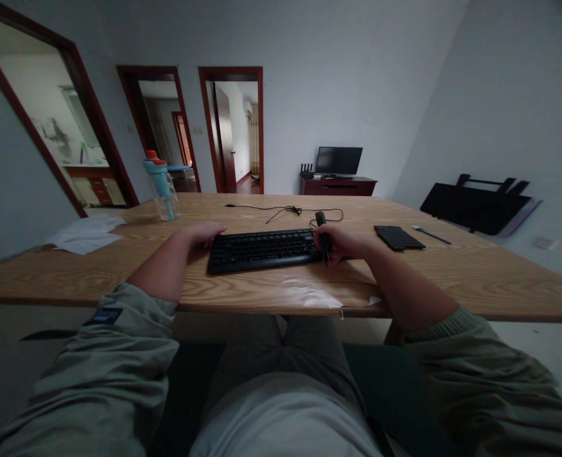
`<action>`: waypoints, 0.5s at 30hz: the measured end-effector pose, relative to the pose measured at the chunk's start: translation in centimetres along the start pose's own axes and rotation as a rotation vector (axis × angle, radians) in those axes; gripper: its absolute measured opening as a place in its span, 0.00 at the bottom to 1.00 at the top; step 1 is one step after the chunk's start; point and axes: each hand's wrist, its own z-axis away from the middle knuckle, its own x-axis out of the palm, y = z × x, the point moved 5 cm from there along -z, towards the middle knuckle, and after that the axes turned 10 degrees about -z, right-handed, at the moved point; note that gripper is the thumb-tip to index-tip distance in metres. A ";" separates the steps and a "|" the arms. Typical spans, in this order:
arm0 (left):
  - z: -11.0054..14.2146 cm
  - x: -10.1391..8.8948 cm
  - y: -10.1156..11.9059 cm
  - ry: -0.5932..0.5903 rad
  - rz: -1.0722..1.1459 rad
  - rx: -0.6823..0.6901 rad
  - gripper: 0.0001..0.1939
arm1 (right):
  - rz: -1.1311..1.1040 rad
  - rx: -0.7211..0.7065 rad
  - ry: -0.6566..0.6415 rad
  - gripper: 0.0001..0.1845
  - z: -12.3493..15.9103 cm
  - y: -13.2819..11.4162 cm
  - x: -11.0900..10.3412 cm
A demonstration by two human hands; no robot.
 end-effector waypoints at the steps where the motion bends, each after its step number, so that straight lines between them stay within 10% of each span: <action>1: 0.0 0.0 -0.1 0.004 0.003 0.000 0.21 | 0.021 -0.008 0.020 0.20 0.0 0.0 0.1; 15: -0.6 -0.2 0.1 -0.037 -0.111 0.051 0.21 | 1.010 -0.379 0.126 0.13 6.6 -3.2 -1.3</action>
